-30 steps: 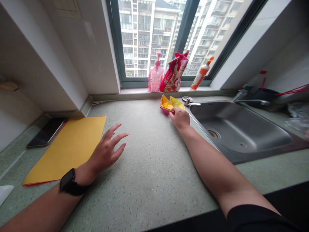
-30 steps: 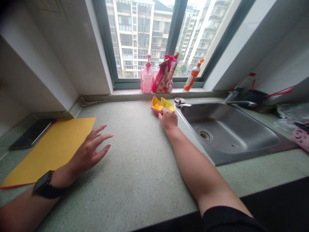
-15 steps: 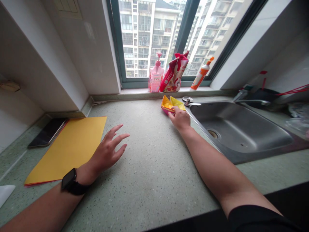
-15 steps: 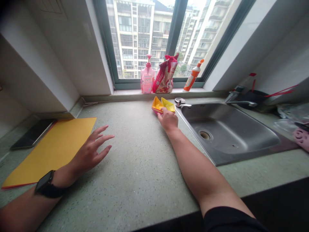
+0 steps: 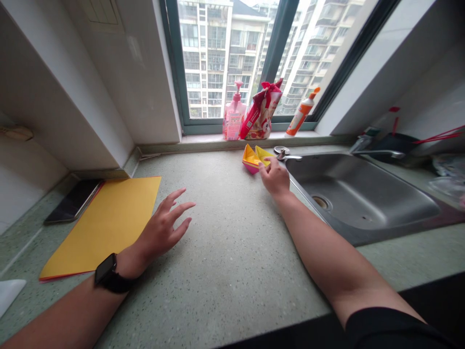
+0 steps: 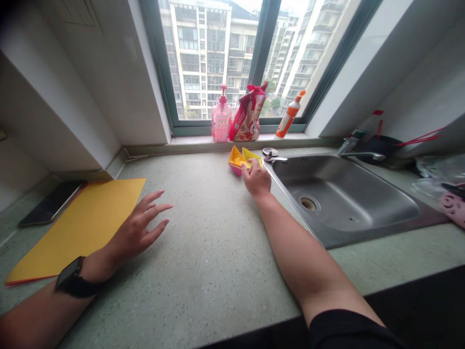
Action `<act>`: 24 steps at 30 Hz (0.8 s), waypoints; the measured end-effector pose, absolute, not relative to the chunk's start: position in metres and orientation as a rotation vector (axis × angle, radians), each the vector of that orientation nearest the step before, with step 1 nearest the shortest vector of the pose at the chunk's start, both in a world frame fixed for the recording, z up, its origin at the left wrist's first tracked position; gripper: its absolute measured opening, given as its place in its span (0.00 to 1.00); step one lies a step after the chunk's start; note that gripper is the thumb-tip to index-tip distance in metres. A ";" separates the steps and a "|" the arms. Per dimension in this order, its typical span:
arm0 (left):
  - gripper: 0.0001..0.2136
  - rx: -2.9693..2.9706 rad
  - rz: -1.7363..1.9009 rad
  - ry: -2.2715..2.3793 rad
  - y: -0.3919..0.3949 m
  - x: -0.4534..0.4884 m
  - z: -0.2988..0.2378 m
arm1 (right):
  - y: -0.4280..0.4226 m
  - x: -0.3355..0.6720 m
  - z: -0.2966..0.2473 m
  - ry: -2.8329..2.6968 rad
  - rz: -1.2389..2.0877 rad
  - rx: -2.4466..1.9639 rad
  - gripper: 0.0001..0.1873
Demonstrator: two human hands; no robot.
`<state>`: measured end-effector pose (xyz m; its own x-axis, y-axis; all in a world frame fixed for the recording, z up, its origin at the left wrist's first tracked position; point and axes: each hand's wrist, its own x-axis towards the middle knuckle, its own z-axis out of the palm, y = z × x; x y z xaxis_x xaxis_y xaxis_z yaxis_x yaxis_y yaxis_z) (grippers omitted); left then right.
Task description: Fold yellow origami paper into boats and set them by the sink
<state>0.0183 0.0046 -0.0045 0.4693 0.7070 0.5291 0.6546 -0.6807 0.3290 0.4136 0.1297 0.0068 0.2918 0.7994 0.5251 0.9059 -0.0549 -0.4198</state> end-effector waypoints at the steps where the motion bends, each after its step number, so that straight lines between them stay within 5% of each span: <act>1: 0.16 2.622 0.998 1.225 0.005 0.018 -0.004 | 0.129 0.417 0.011 -1.482 -0.196 -1.838 0.21; 7: 0.14 2.626 1.006 1.177 0.008 0.020 0.001 | 0.117 0.420 0.046 -1.161 -0.049 -1.241 0.20; 13: 0.15 2.475 0.968 1.201 0.006 0.022 0.003 | 0.089 0.369 0.074 -1.513 0.324 -1.016 0.16; 18: 0.14 2.414 0.891 1.320 0.006 0.023 0.007 | 0.065 0.308 0.037 -1.964 0.645 -1.210 0.14; 24: 0.31 2.463 0.746 1.440 0.001 0.025 0.012 | 0.052 0.275 -0.012 -2.060 0.704 -1.235 0.09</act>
<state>0.0245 0.0013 0.0120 0.4006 0.8567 0.3250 0.7597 -0.5089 0.4049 0.2746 0.0519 -0.0122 -0.3639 0.8999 0.2403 0.5648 0.4183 -0.7114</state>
